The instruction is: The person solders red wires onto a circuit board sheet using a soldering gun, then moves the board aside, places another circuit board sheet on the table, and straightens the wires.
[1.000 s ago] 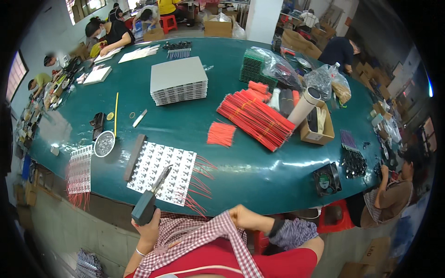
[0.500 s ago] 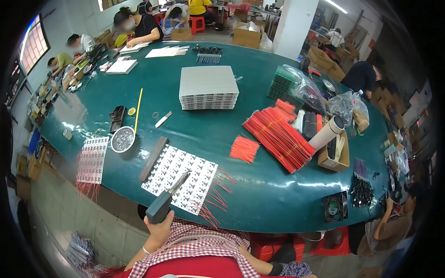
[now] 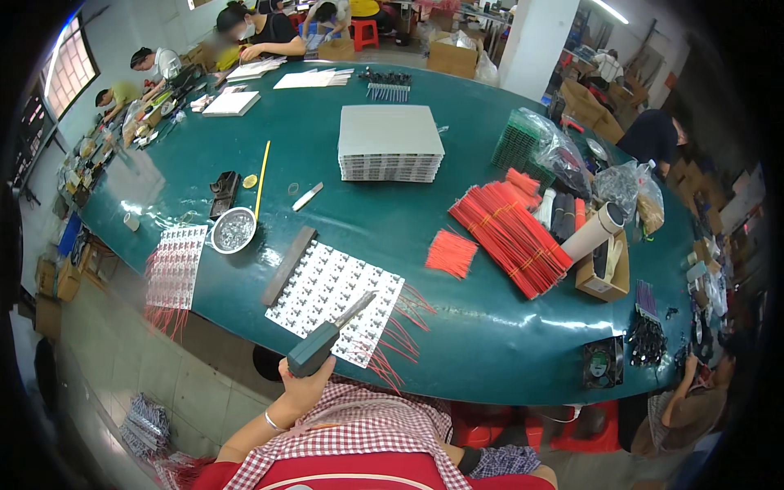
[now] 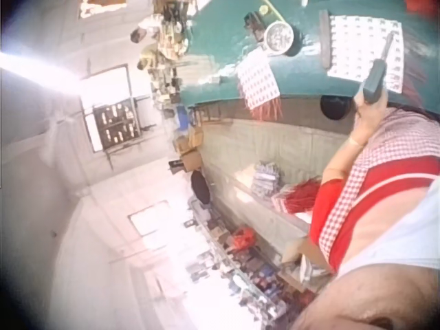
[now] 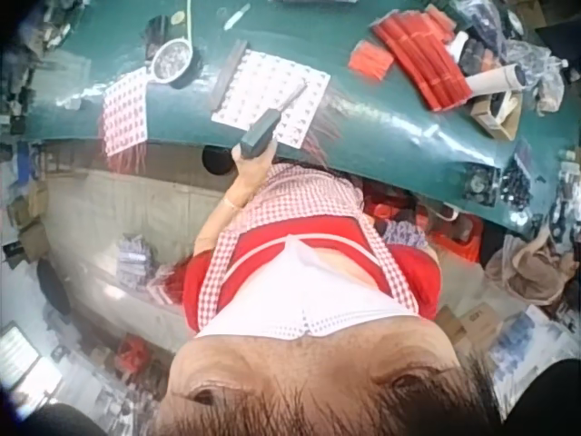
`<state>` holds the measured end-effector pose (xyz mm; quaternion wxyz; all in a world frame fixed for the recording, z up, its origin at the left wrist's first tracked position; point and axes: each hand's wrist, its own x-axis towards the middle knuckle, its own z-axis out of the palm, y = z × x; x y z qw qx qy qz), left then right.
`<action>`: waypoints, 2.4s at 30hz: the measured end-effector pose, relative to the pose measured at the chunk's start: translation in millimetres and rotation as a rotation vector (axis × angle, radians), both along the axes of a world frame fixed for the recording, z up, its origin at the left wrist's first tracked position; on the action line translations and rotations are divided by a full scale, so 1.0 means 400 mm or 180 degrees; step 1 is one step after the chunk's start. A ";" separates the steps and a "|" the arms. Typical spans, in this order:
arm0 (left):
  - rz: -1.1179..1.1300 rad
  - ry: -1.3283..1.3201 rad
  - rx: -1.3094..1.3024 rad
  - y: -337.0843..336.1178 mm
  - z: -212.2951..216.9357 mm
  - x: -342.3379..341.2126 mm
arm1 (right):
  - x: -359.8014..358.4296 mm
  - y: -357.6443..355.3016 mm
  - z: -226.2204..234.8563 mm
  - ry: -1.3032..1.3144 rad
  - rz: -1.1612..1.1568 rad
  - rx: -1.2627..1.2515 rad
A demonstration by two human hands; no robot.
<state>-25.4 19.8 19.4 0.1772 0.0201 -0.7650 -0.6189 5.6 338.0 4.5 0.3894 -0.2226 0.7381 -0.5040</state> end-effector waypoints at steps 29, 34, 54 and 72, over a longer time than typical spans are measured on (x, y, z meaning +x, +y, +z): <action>0.0901 -0.0724 0.0833 0.014 0.052 -0.027 | -0.669 -0.127 -0.084 0.4181 -0.2117 0.1712; 0.1025 -0.0997 0.0883 0.009 0.044 -0.015 | -0.676 -0.130 -0.088 0.4299 -0.2097 0.1678; 0.0991 -0.0925 0.0861 -0.035 0.040 0.039 | -0.631 -0.140 0.150 0.5214 0.0284 0.2748; 0.0809 -0.1465 0.0244 -0.039 0.030 0.149 | -0.381 -0.285 0.010 0.3821 -0.0748 0.0087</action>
